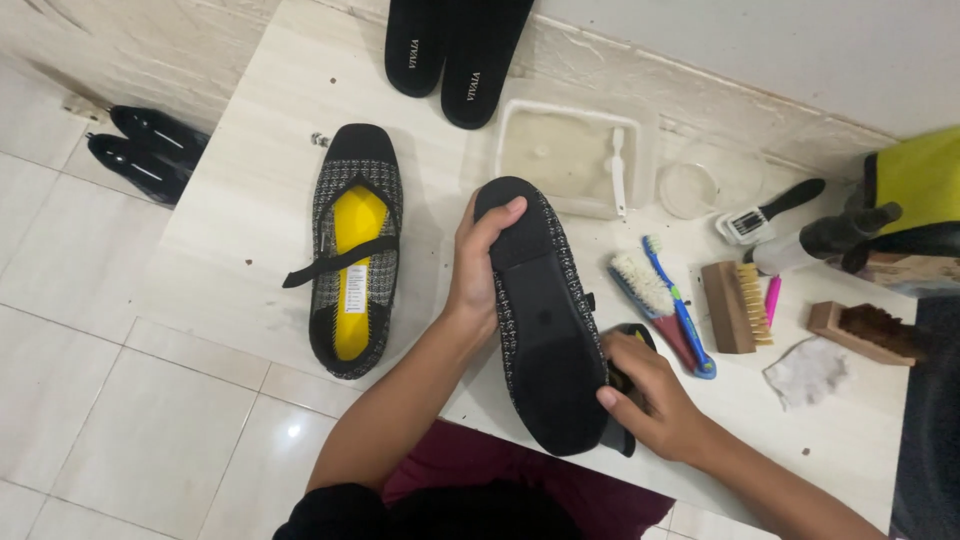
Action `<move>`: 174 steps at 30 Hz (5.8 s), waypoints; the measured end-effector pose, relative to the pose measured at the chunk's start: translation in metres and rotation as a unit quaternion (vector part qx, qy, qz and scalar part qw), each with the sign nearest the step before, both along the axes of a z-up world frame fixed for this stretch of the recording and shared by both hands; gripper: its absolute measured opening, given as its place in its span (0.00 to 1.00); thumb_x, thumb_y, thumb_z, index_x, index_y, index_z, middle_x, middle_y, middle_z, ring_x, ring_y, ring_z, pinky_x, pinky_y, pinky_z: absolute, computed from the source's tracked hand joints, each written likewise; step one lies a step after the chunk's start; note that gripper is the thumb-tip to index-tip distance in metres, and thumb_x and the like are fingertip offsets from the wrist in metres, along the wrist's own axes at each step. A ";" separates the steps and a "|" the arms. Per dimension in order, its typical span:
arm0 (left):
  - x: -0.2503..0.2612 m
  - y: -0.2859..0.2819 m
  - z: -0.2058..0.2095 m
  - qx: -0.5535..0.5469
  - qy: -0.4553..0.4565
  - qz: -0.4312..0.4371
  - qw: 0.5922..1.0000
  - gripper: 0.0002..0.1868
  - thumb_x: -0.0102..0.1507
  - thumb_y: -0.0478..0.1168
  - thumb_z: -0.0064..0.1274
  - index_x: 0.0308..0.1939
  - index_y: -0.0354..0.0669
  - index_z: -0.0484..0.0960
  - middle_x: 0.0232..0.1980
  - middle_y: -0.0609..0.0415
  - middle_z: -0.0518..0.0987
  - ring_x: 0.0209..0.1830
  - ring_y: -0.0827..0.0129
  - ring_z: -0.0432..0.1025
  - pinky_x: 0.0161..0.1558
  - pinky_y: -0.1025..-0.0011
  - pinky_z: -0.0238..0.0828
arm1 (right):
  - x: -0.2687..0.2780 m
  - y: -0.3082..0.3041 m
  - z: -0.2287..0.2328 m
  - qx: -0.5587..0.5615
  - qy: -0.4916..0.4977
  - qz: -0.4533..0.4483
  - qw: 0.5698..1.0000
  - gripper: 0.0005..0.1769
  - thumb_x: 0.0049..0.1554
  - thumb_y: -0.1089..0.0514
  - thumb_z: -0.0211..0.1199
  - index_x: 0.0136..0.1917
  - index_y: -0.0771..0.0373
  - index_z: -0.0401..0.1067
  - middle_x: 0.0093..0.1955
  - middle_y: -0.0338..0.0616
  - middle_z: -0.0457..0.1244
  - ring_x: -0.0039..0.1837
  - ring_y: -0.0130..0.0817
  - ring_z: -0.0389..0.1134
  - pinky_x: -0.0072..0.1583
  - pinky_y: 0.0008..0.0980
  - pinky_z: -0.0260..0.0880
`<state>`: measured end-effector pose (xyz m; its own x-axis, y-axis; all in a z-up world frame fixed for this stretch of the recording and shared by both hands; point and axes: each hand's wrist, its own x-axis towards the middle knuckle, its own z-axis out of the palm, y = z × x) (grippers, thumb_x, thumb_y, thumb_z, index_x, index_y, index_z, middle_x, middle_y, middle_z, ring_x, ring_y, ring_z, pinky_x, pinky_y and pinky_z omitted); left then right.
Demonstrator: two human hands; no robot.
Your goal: The person cleans the sole of a black and white patterned flat shoe using a toothbrush and a cloth. They scrub the sole, wipe it with a cloth, and place the shoe against the wall. The person then wipes the table surface and organizes cleaning tools.
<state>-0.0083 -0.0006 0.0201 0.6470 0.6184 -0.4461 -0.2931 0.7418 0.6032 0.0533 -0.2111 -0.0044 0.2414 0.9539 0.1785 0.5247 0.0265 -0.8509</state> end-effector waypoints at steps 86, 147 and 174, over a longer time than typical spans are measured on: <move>0.002 -0.009 -0.043 0.319 -0.322 0.026 0.891 0.30 0.61 0.36 0.54 0.66 0.34 0.66 0.65 0.48 0.69 0.67 0.59 0.63 0.70 0.62 0.59 | -0.011 0.004 -0.010 0.131 0.636 0.035 0.760 0.23 0.53 0.47 0.49 0.42 0.73 0.67 0.21 0.48 0.55 0.23 0.37 0.50 0.37 0.39 0.51; 0.062 0.302 0.075 0.885 0.382 0.264 0.010 0.34 0.51 0.23 0.60 0.60 0.49 0.75 0.53 0.53 0.72 0.32 0.71 0.71 0.14 0.81 0.65 | 0.023 -0.001 -0.095 -0.057 0.673 0.047 0.736 0.35 0.61 0.35 0.40 0.58 0.68 0.65 0.44 0.67 0.65 0.32 0.50 0.62 0.38 0.42 0.57; 0.047 0.300 0.076 0.862 0.381 0.289 0.166 0.25 0.50 0.21 0.54 0.50 0.41 0.73 0.41 0.52 0.74 0.13 0.73 0.61 0.12 0.76 0.54 | 0.023 -0.001 -0.095 -0.055 0.663 0.058 0.744 0.31 0.61 0.38 0.43 0.59 0.66 0.65 0.44 0.65 0.65 0.33 0.49 0.63 0.39 0.40 0.58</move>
